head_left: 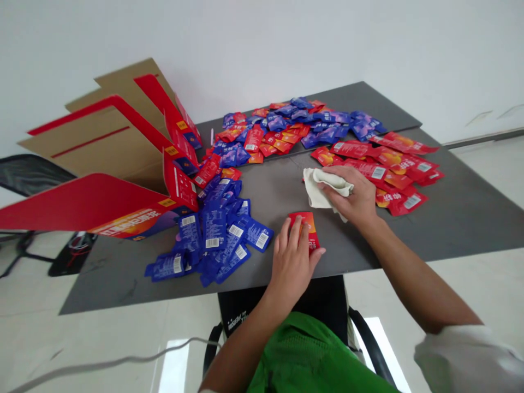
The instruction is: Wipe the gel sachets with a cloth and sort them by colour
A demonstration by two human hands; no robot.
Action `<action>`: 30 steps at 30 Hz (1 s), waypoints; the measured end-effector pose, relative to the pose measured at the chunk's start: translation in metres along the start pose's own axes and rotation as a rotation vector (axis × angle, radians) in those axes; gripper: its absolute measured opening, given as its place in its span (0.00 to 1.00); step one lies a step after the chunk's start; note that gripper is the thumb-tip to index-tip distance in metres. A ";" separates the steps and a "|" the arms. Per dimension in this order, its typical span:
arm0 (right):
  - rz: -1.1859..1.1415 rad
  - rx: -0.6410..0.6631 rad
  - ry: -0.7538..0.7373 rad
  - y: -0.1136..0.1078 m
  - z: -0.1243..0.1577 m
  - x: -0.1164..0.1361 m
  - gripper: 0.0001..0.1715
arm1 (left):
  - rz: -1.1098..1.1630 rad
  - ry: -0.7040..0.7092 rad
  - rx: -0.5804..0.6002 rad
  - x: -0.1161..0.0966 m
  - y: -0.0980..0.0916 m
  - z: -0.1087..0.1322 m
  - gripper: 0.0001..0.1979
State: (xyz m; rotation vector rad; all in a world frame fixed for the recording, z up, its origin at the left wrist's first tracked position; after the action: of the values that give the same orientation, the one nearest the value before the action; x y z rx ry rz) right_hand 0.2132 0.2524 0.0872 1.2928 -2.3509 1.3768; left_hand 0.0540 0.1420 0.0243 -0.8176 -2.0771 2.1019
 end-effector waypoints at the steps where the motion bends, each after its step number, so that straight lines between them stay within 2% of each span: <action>1: -0.015 -0.005 0.016 -0.001 -0.001 -0.002 0.20 | -0.007 -0.009 0.010 0.001 0.003 -0.004 0.33; 4: -0.044 -0.031 0.065 -0.005 -0.002 -0.009 0.20 | -0.010 -0.046 0.025 0.001 0.009 -0.011 0.33; 10: -0.073 -0.056 0.145 -0.007 0.000 -0.026 0.23 | -0.045 -0.107 0.040 -0.007 0.011 -0.014 0.47; 12: -0.094 -0.059 0.139 -0.006 0.000 -0.028 0.23 | -0.057 -0.131 0.053 -0.005 0.008 -0.014 0.45; 16: -0.128 -0.034 0.112 -0.003 -0.002 -0.028 0.23 | -0.056 -0.144 0.064 0.001 -0.002 -0.013 0.33; 18: -0.135 -0.012 0.112 -0.001 -0.002 -0.028 0.24 | -0.026 -0.137 0.076 0.005 -0.007 -0.011 0.30; 23: -0.145 0.004 0.110 -0.001 -0.002 -0.029 0.23 | 0.183 -0.158 0.068 0.031 -0.016 -0.002 0.30; 26: -0.141 0.005 0.104 0.000 -0.002 -0.030 0.22 | 0.295 -0.185 0.036 0.049 -0.014 0.004 0.29; 30: -0.143 0.016 0.117 0.002 -0.002 -0.033 0.23 | 0.329 -0.177 -0.009 0.053 -0.010 0.020 0.31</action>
State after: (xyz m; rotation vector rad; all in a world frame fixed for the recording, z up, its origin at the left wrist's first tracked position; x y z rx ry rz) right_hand 0.2317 0.2740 0.0713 1.3180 -2.1317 1.3898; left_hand -0.0025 0.1467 0.0161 -1.0766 -2.1643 2.4106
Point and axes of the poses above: each hand's wrist, its own z-axis away from the middle knuckle, its own y-axis out of the palm, x = y × z, the point moved 10 cm from there along -z, towards the middle knuckle, and after that the axes turned 14 degrees about x, right-handed, at the moved point
